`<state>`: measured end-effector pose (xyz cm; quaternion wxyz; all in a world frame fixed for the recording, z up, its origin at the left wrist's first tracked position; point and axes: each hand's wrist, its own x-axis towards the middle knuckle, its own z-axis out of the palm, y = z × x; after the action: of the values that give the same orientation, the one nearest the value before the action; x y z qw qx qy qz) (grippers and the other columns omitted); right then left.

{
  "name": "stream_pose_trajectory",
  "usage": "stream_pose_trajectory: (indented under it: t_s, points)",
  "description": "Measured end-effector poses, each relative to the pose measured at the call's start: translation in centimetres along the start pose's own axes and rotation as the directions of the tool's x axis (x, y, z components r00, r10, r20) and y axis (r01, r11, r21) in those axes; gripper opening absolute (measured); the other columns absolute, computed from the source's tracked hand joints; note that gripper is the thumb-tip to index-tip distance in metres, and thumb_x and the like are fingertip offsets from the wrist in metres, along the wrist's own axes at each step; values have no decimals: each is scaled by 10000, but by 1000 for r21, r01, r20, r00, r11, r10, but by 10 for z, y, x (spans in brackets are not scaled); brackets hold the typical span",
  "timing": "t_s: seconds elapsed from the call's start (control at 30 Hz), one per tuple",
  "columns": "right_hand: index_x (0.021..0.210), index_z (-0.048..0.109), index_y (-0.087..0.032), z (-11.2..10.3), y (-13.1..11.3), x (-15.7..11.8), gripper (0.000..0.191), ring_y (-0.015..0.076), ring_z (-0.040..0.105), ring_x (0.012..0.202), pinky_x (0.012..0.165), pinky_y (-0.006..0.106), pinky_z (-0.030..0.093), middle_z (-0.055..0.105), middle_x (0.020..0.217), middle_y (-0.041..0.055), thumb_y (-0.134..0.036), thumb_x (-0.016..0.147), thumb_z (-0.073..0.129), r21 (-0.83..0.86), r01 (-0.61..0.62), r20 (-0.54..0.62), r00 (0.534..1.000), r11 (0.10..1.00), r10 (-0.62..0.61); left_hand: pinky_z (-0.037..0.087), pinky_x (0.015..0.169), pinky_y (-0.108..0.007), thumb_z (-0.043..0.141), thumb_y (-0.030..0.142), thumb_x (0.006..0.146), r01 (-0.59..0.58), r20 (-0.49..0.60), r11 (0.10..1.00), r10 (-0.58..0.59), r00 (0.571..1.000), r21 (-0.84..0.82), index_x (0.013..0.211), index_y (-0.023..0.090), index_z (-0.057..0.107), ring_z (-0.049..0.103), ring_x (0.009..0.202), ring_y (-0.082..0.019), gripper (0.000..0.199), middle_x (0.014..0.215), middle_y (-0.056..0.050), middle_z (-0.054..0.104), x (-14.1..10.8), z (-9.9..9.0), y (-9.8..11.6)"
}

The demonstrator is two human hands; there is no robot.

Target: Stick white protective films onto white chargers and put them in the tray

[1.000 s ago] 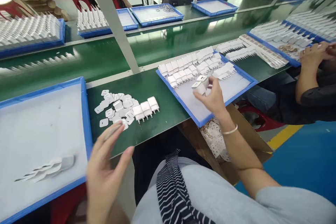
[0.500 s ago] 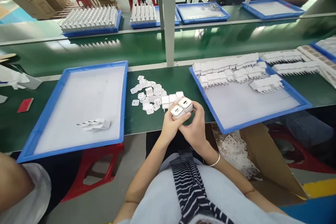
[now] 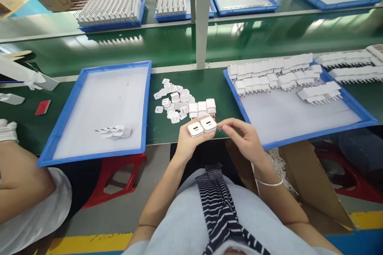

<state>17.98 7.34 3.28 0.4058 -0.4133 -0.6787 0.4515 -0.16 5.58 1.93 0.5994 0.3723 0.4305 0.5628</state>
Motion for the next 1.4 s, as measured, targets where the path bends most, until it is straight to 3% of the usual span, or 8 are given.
stream_pose_trajectory:
  t_s: [0.1,0.2,0.33,0.67,0.83,0.97,1.13,1.4]
  points:
    - [864,703,-215,-11,2,9,167,174,664,840,754,296,523,704,863,17,-350,951,659,114,-78,21,997,990,76,547,1009,-384,908,197,632,-39,178,983,6,984,181,1047,203,797,709,1122,-273,430,1181,-84,767,-11,-5,14]
    - [906,716,-219,-9,2,15,132,131,572,706,606,252,449,609,768,-21,-341,872,757,130,-106,88,992,986,95,560,964,-377,887,172,639,-141,290,901,19,957,409,1047,205,794,717,1074,-264,419,1163,-88,757,-20,-5,25]
    - [889,749,-211,-6,-2,20,37,132,610,720,614,254,467,681,795,-8,-244,872,743,50,-60,211,976,997,48,575,879,-352,826,132,664,-170,351,810,-47,935,562,1012,212,795,727,994,-249,358,1117,-80,745,-28,0,31]
    - [951,770,-227,-12,-6,12,80,152,685,806,695,275,531,777,920,11,-235,928,694,-47,59,71,996,997,-56,560,877,-340,910,195,624,-22,302,944,-84,950,330,1059,201,799,706,1043,-259,448,1156,-99,731,-32,-4,29]
    - [1041,782,-233,-23,-8,11,154,161,665,814,697,294,514,756,930,24,-228,952,658,-53,14,198,980,998,-4,560,885,-366,918,209,615,47,285,960,-128,950,276,1039,196,802,703,1044,-274,440,1115,-97,754,-30,-6,26]
    - [960,799,-224,-36,-14,10,103,145,649,723,622,273,510,758,867,22,-256,910,714,-68,-114,197,972,991,125,537,1012,-396,911,183,629,-20,255,953,-61,965,303,1051,212,802,688,1152,-288,436,1209,-100,738,-30,-7,25]
    - [843,784,-217,-38,-24,-1,84,85,616,530,523,197,547,725,677,-18,-274,805,834,201,-327,29,944,923,328,511,1089,-415,879,152,668,-101,205,916,21,979,388,1078,220,792,688,1182,-277,425,1243,-99,733,-32,-4,23]
    - [836,741,-209,-8,-26,-23,179,105,719,597,581,188,651,721,789,-15,-252,745,890,512,-362,15,911,779,413,576,1022,-398,793,104,719,-278,149,736,238,960,618,1096,211,766,714,1121,-247,393,1230,-92,742,-34,6,18]
